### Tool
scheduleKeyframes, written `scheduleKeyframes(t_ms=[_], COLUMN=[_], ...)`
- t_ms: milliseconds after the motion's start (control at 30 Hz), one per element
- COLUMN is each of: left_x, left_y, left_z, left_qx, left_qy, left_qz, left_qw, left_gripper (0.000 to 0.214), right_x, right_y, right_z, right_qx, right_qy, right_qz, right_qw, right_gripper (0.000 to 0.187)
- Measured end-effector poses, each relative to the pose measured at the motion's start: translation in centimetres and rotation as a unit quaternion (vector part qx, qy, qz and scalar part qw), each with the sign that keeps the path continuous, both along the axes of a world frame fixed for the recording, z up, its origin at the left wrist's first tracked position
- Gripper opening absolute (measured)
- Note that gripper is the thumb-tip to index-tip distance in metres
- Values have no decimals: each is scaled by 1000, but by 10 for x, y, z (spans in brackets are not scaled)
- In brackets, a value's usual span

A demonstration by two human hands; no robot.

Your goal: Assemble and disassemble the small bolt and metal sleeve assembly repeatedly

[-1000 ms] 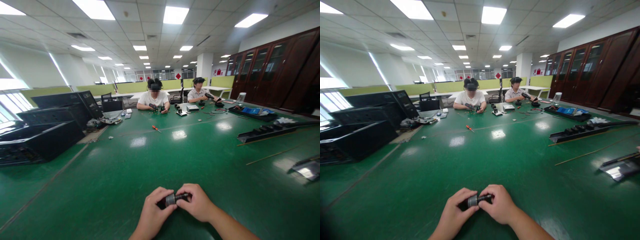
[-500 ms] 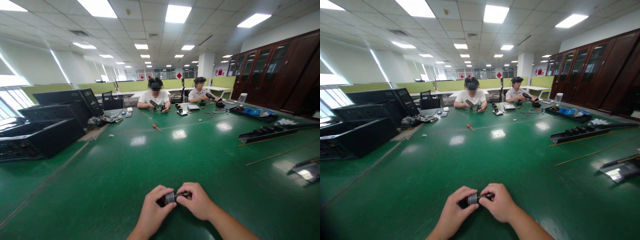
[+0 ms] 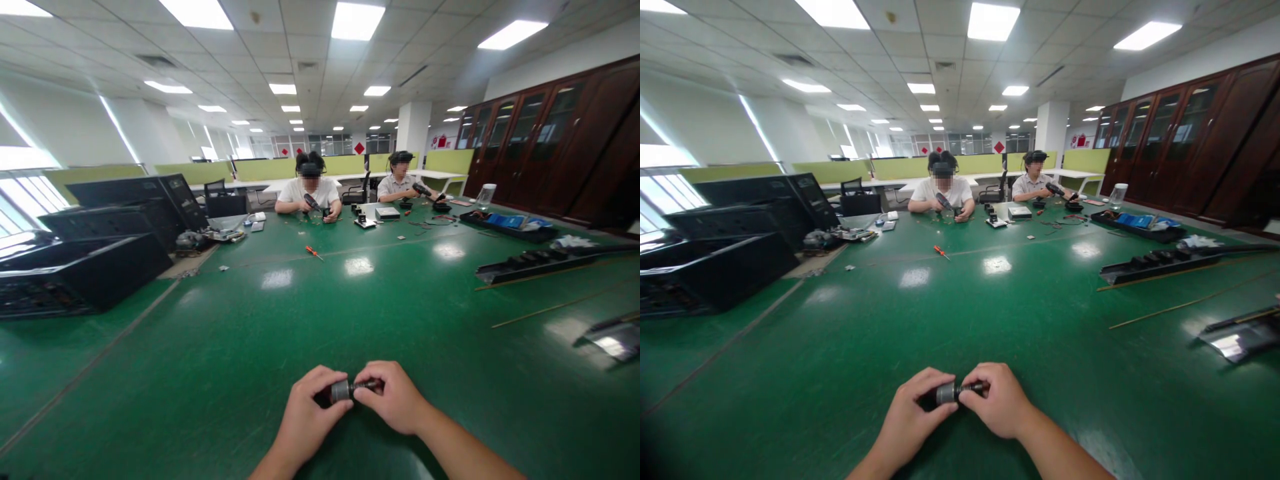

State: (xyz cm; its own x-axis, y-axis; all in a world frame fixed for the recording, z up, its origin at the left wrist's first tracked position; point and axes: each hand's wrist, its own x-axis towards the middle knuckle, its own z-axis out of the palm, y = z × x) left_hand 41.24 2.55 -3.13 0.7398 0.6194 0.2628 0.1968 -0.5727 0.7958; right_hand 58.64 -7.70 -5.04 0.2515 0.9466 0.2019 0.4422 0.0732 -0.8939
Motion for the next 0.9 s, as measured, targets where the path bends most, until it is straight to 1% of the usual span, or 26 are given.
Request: scheduleKeyframes(t_ms=[233, 600, 900], left_x=[-1, -2, -1], left_y=[1, 1, 2], left_z=[-2, -1, 0], left_qx=[-2, -10, -20], left_qy=[0, 3, 8], left_qz=[-2, -3, 1], left_qw=[1000, 1000, 1000], left_gripper=[26, 25, 27], right_x=[-1, -1, -2], right_y=[-1, 0, 0], right_z=[2, 1, 2], right_qx=[0, -2, 7], right_qy=[0, 15, -2], right_qz=[-4, -7, -15], right_qw=[1000, 1000, 1000], right_gripper=[8, 7, 8])
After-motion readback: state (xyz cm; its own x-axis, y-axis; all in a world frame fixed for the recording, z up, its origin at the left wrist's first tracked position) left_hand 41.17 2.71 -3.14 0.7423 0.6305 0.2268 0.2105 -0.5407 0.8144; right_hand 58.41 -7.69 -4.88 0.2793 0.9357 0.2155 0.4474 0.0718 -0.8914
